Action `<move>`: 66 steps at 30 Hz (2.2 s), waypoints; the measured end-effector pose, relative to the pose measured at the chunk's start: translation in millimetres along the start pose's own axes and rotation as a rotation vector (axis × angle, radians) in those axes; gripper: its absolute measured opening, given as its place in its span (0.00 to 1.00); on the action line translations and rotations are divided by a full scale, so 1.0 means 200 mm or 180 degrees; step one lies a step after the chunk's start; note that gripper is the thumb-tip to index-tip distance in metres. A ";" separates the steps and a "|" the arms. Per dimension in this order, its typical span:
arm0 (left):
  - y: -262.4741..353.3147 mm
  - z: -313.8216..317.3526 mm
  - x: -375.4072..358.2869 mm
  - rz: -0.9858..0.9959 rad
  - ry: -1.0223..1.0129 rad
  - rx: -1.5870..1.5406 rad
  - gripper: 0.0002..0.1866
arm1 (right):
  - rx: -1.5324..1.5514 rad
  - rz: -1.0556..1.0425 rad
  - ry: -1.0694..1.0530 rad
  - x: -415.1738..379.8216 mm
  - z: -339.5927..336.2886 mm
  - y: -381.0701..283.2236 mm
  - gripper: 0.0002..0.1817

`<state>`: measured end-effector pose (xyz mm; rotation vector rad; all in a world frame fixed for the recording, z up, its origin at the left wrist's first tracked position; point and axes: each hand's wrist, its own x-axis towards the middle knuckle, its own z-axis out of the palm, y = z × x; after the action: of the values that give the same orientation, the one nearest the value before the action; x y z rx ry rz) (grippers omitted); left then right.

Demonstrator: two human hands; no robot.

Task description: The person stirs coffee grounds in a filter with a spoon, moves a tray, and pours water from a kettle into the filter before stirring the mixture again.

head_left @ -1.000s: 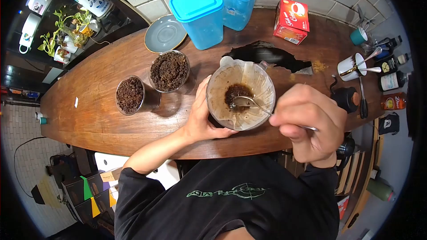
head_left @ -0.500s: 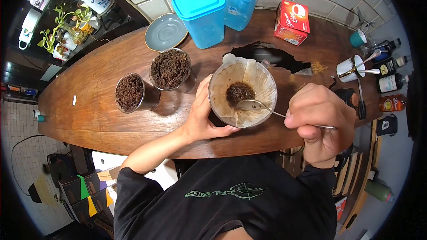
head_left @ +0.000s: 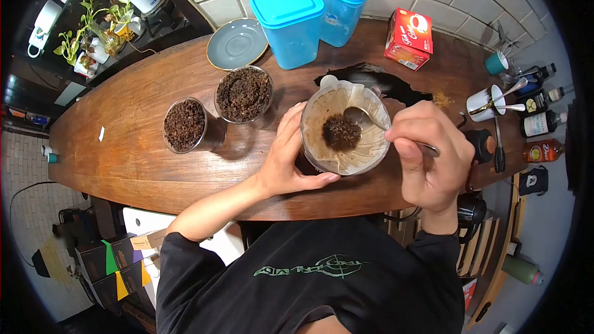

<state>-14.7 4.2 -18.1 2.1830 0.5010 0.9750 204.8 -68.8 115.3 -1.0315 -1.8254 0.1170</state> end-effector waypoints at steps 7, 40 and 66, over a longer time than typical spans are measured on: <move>0.01 -0.01 0.01 0.0081 -0.0072 0.0148 0.48 | 0.0285 -0.0048 -0.0088 -0.01 0.00 -0.01 0.03; 0.06 0.10 -0.01 -0.0870 0.0087 -0.1103 0.49 | 0.1105 0.2268 -0.0459 -0.56 0.18 0.11 0.14; 0.55 0.45 -0.21 -0.0958 -0.0391 -0.1653 0.45 | 0.1345 0.2047 0.1776 -1.10 0.06 -0.42 0.14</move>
<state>34.8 -134.8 -2.9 1.6339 0.4426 0.7055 176.7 -269.9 -4.8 -1.1599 -0.8743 0.5222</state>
